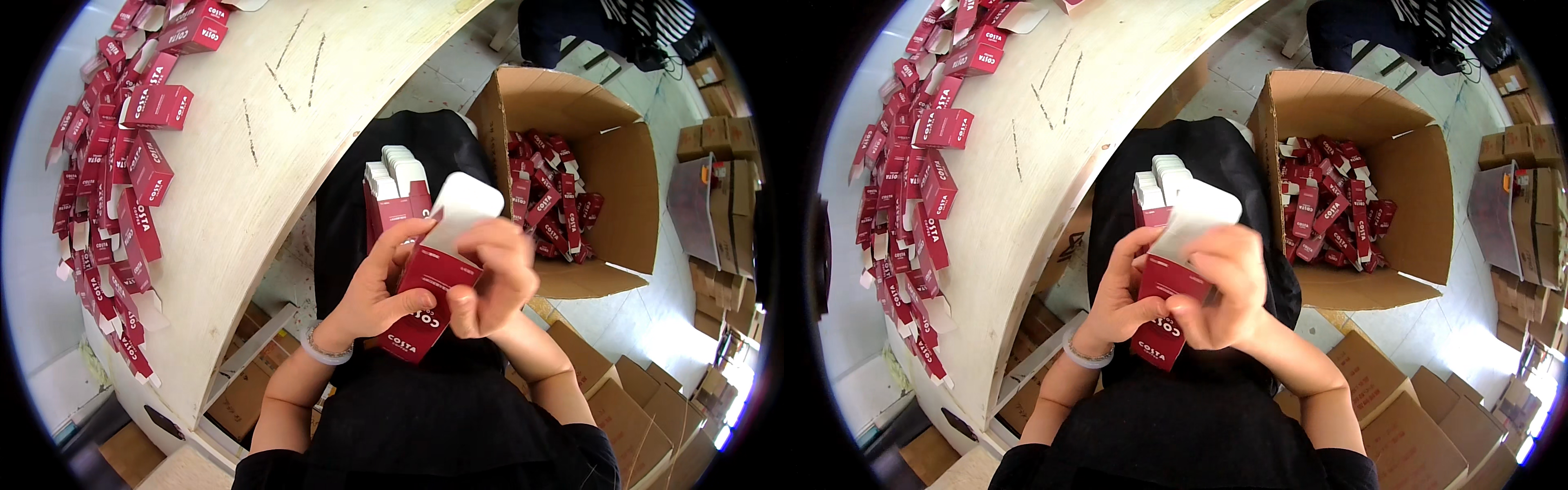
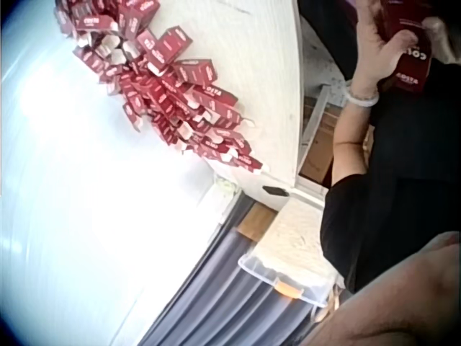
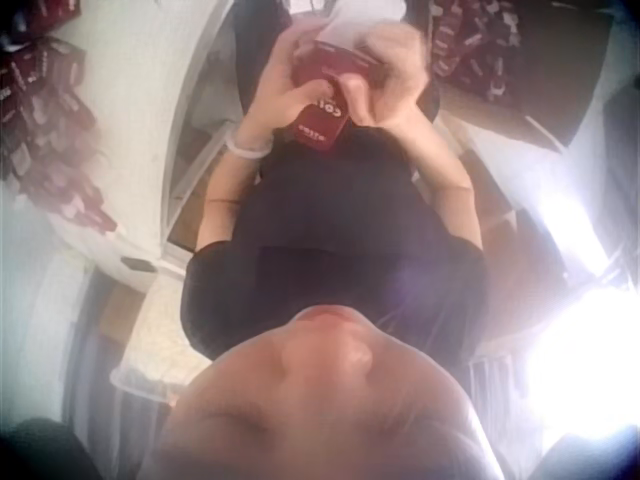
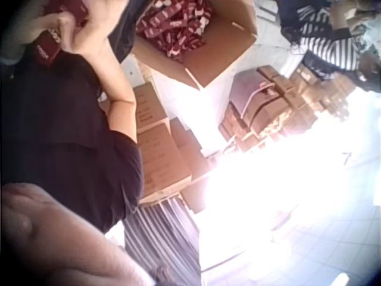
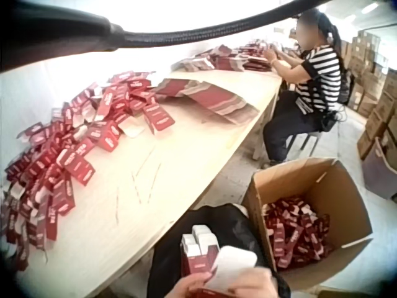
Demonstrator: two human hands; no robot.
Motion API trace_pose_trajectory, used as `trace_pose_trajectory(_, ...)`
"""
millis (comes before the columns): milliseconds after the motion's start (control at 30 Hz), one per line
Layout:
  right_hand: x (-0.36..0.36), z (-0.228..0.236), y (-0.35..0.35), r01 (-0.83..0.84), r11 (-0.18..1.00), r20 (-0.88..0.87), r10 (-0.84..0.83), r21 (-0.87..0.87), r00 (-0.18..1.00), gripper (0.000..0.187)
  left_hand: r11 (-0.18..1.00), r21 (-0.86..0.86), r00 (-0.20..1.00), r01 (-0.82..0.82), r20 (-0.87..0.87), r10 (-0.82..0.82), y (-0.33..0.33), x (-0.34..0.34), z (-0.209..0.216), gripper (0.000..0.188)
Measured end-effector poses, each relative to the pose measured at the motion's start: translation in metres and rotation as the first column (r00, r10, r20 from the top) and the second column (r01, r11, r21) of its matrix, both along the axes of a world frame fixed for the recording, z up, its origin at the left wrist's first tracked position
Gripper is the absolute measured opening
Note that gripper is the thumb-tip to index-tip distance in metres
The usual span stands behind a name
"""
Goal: The person sits on the floor and repeatedly assembles small red cardboard boxes by hand. They pick up flat-packed pieces from a nearby cardboard box, fold the flaps to form the box shape, and place the finished units into a growing stack on their lap.
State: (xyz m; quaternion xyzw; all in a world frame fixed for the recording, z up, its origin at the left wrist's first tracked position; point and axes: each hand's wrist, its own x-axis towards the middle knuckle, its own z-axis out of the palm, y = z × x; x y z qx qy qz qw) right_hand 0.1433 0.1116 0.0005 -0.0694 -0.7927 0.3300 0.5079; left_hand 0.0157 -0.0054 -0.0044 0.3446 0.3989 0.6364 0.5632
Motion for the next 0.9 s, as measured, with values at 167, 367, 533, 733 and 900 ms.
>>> trace_pose_trajectory(167, -0.020, 0.034, 0.019, -0.168, 0.432, -0.295, -0.246, -0.886, 0.923, 0.062, 0.999, -0.041, 0.980, 0.037, -0.193, -0.044, -0.003, -0.002, 0.003, 0.066)
trace_pose_trajectory(367, 0.004, 0.019, 0.018, -0.437, 0.125, -0.353, 0.413, -0.891, 0.839, 0.068, 0.999, -0.044, 0.887, 0.014, -0.461, -0.033, 0.007, -0.007, 0.011, 0.037)
trace_pose_trajectory(533, 0.015, 0.029, 0.011, -0.280, 0.363, -0.071, 0.495, -0.889, 0.866, 0.029, 0.989, 0.097, 0.778, -0.115, -0.611, 0.150, 0.005, -0.003, 0.005, 0.067)
trace_pose_trajectory(733, 0.016, 0.029, 0.003, -0.140, 0.595, 0.170, 0.433, -0.791, 0.885, 0.030, 0.977, 0.083, 0.804, -0.197, -0.557, 0.210, -0.002, 0.005, -0.009, 0.091)
trace_pose_trajectory(900, 0.005, 0.028, 0.000, -0.207, 0.913, 0.330, 0.328, -0.352, 0.885, 0.048, 0.970, 0.048, 0.746, -0.238, -0.630, 0.214, -0.002, 0.009, -0.006, 0.082)
